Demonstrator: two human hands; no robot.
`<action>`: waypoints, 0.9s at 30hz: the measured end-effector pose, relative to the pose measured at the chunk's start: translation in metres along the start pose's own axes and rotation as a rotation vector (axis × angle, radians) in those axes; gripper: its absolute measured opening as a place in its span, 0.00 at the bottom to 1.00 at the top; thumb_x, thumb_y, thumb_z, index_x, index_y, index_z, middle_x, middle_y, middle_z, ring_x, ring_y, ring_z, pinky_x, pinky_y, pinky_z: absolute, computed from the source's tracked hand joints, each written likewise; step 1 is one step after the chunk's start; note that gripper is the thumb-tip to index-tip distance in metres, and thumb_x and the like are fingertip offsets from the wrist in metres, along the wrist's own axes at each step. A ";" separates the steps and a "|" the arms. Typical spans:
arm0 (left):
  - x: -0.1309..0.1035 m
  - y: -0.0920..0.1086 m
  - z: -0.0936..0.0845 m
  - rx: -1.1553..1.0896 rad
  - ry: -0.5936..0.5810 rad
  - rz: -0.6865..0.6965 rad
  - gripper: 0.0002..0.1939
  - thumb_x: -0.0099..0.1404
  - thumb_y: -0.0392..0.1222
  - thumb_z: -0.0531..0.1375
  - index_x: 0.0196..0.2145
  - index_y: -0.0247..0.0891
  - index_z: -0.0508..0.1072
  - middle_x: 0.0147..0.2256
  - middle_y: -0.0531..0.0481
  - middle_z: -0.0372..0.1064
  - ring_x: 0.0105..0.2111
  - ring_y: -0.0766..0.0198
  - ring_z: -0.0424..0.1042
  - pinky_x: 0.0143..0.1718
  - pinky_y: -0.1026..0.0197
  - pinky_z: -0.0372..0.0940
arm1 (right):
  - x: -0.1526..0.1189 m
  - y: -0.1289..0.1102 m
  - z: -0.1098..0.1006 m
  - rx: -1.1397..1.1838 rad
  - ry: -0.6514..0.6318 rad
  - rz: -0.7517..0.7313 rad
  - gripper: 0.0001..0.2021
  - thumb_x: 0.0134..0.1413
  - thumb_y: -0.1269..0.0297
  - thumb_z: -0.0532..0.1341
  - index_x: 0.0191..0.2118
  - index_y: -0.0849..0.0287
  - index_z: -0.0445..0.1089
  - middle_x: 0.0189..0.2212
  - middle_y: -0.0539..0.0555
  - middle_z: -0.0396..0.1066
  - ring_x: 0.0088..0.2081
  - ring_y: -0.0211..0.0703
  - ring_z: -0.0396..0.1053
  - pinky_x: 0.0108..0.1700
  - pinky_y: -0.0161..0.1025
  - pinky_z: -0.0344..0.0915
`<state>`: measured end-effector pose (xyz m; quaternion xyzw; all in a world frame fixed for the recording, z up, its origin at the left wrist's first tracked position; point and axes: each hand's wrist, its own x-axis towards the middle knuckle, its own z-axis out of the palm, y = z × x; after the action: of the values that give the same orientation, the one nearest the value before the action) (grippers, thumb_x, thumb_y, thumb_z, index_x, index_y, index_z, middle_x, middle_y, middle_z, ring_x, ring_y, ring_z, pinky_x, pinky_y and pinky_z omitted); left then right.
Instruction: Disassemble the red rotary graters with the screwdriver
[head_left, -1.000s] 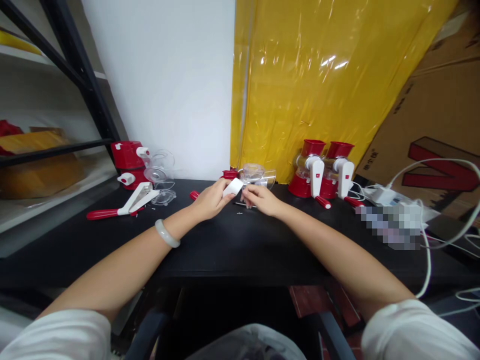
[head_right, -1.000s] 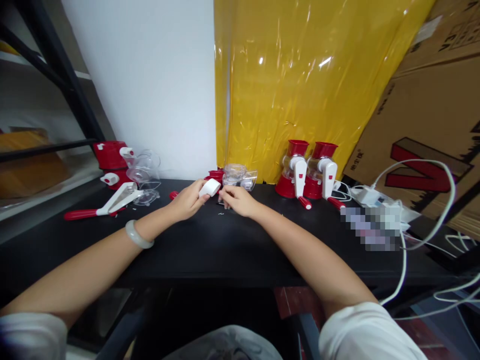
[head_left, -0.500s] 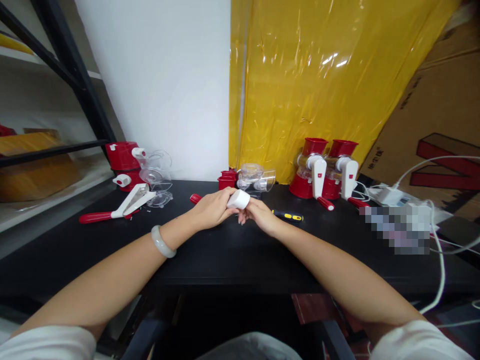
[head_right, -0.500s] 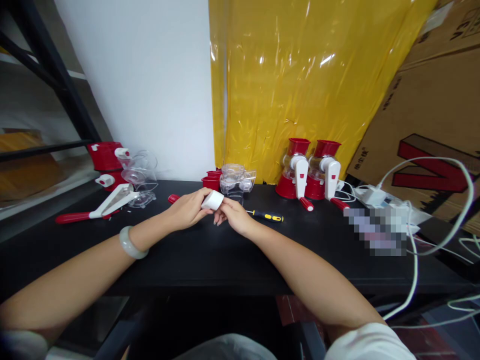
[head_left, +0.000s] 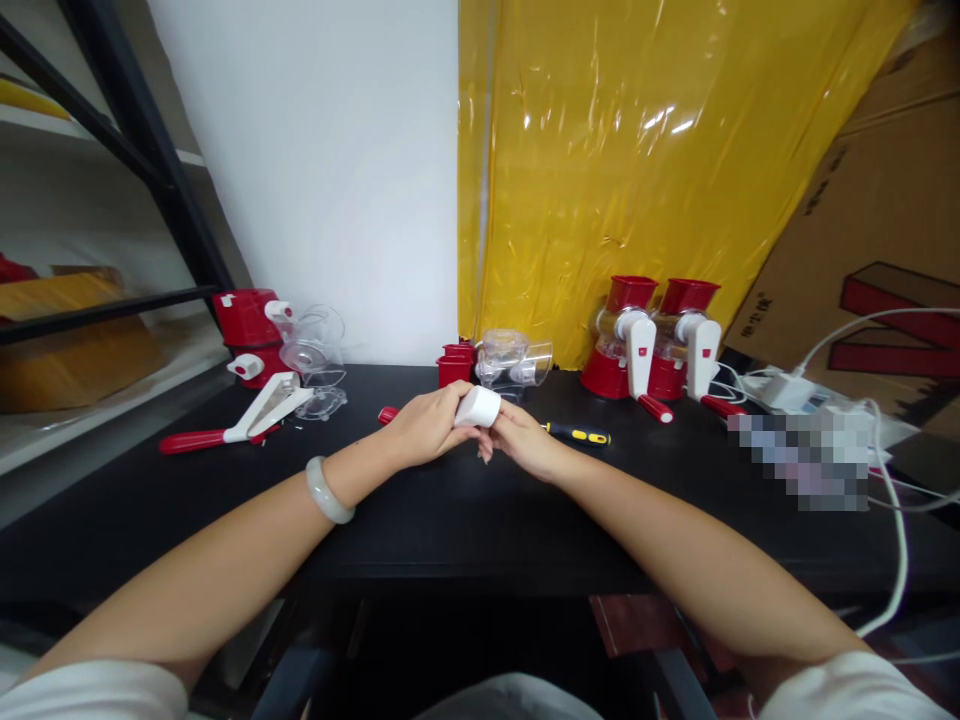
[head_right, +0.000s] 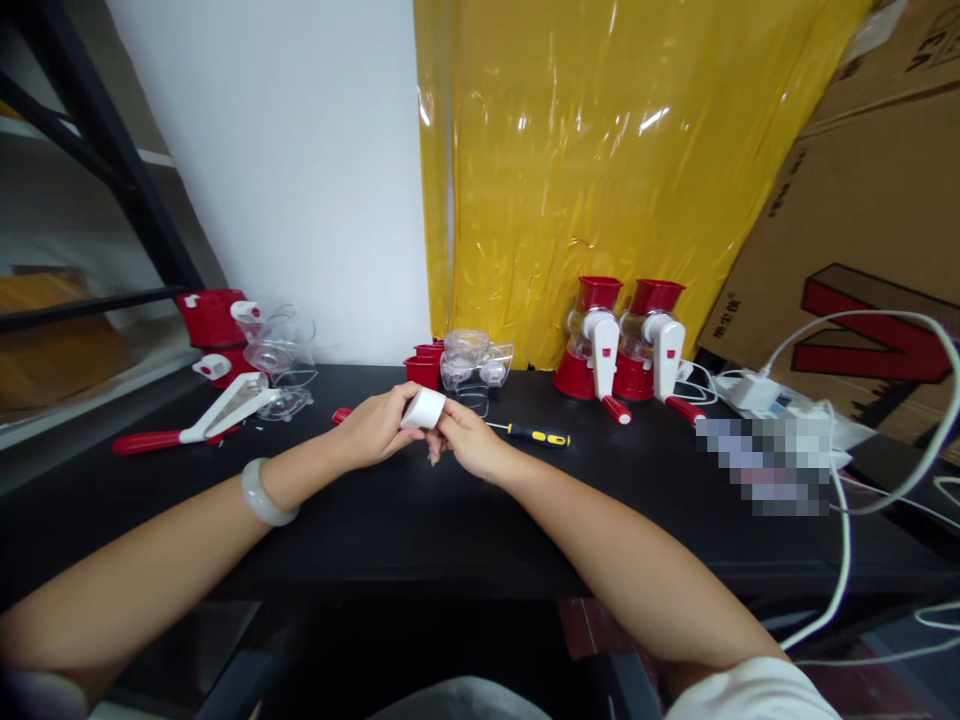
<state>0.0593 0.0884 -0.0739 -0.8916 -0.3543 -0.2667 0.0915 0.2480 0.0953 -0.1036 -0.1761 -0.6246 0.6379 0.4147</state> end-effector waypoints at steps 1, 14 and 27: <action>0.000 0.000 -0.001 0.007 0.009 0.005 0.26 0.68 0.60 0.50 0.49 0.33 0.59 0.39 0.38 0.70 0.36 0.49 0.74 0.33 0.54 0.65 | 0.000 0.000 0.002 0.025 0.005 -0.005 0.20 0.53 0.47 0.62 0.40 0.59 0.65 0.17 0.43 0.64 0.19 0.35 0.62 0.30 0.38 0.63; 0.005 -0.008 -0.009 0.038 0.107 0.069 0.30 0.66 0.66 0.46 0.49 0.35 0.60 0.40 0.39 0.70 0.33 0.53 0.74 0.32 0.55 0.66 | 0.000 -0.003 0.017 0.101 0.085 -0.092 0.17 0.54 0.50 0.62 0.42 0.56 0.65 0.16 0.40 0.55 0.18 0.32 0.53 0.30 0.37 0.61; 0.003 -0.006 -0.007 -0.038 0.160 0.122 0.31 0.67 0.66 0.43 0.50 0.35 0.58 0.40 0.39 0.70 0.34 0.55 0.74 0.32 0.56 0.66 | -0.006 -0.008 0.030 0.139 0.145 -0.109 0.17 0.53 0.51 0.62 0.44 0.57 0.67 0.15 0.39 0.52 0.17 0.31 0.50 0.31 0.38 0.63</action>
<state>0.0542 0.0928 -0.0665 -0.8890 -0.2857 -0.3377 0.1185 0.2314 0.0701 -0.0928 -0.1585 -0.5559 0.6418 0.5040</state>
